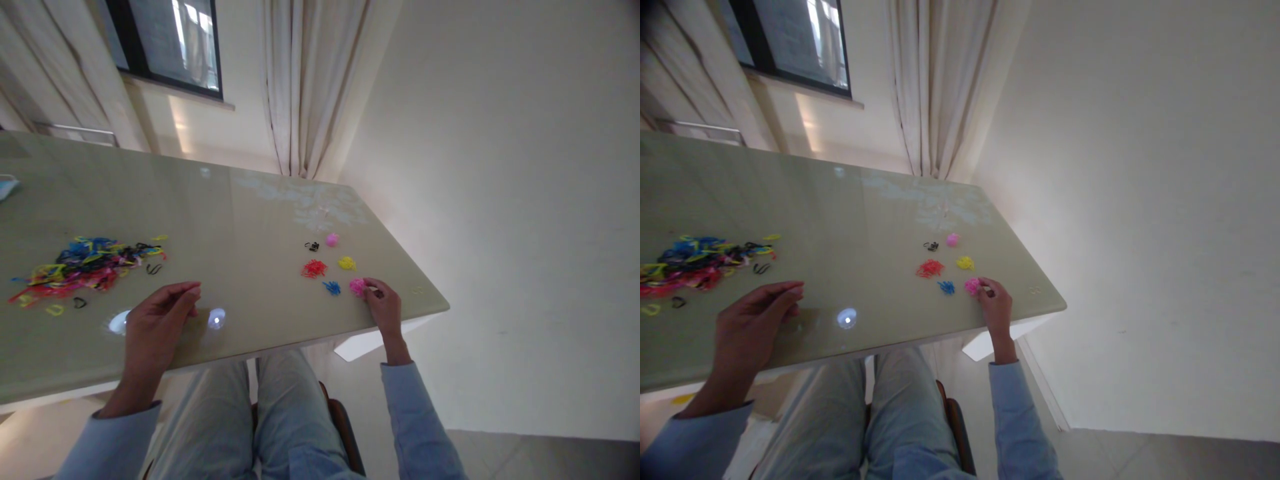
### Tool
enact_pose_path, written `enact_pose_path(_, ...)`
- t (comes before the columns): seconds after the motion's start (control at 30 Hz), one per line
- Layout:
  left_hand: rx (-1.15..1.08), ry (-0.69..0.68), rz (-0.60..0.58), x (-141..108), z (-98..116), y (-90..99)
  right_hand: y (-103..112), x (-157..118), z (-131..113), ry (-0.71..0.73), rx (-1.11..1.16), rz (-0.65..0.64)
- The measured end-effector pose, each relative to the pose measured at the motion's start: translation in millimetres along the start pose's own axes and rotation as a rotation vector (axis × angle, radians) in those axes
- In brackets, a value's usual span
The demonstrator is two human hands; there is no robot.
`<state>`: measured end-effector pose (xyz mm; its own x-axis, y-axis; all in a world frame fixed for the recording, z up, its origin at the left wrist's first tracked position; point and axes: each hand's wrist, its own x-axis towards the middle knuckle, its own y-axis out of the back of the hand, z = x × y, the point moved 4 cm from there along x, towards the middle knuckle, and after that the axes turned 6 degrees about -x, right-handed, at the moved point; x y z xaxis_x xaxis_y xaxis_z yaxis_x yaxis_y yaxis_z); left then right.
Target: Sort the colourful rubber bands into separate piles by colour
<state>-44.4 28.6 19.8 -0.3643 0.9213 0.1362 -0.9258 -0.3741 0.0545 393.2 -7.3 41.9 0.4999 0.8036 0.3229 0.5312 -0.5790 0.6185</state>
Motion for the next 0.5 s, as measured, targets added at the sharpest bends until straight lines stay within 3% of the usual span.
enact_pose_path(0.17,-0.010,0.060,0.005,0,-1,0.5,-2,-6,3,-0.008,0.060,0.077)
enact_pose_path(0.3,-0.020,0.053,-0.007,0,2,-0.4,-4,-18,-9,0.015,0.137,0.118)
enact_pose_path(0.4,-0.026,0.055,-0.006,0,2,-0.7,-16,-28,-32,0.072,0.236,0.064)
enact_pose_path(0.5,-0.046,0.057,-0.003,1,1,-1.2,-37,-39,-67,0.212,0.320,-0.087)
